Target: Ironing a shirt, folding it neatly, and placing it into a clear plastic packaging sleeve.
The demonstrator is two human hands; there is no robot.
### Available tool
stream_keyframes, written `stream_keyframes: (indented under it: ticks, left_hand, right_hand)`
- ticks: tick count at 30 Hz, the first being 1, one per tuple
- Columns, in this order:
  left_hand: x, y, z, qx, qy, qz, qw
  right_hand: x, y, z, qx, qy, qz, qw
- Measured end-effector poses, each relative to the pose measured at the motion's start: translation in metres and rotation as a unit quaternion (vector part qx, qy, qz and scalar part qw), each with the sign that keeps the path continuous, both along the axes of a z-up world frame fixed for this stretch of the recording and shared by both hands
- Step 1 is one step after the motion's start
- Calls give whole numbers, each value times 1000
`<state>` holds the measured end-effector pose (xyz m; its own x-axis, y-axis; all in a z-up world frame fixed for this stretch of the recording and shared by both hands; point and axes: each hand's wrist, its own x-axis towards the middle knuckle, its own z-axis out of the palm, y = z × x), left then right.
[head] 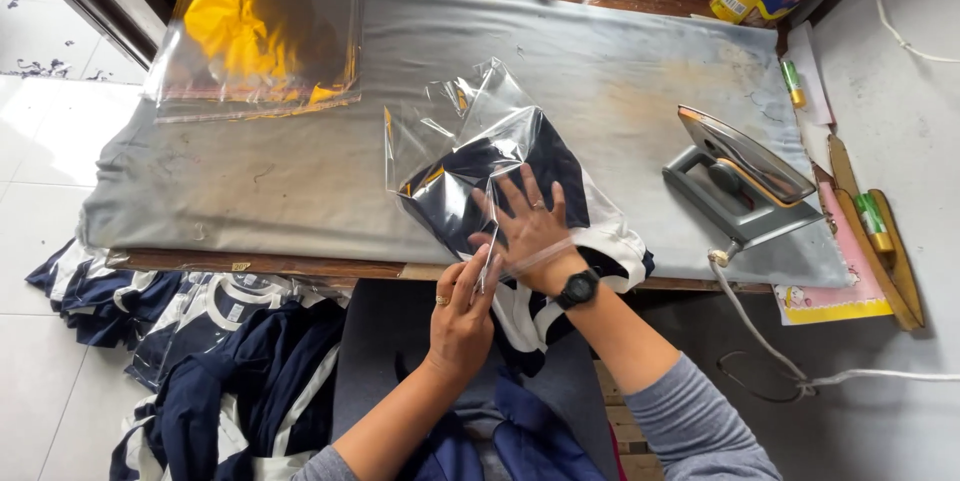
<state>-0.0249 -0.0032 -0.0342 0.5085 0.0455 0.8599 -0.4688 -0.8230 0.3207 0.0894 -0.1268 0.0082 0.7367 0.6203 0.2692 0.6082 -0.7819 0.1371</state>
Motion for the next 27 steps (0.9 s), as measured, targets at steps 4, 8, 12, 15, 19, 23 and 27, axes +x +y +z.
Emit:
stream_keyframes:
  ticks: [4,8,12,15,19,23,27]
  left_hand:
    - [-7,4,-4,65,21,11,998]
    - [-10,12,3,95,13,-27,995]
    - [-21,11,-5,86,85,-18,992]
    - [-18,14,-5,87,92,-14,992]
    - [-21,18,-9,84,110,-27,990]
    - [-19,26,-12,87,117,-20,989]
    - [-19,34,-20,91,127,-54,986]
  right_hand:
    - [1,14,-3,-36,175,-74,981]
    - [2,26,-5,-22,146,-85,985]
    - [10,42,-3,-31,255,-112,960]
    - [20,47,-27,17,174,-95,980]
    - [25,46,-31,74,103,-45,991]
    - [15,38,-7,-100,126,-119,980]
    - [-17,-16,-4,-9,61,-111,992]
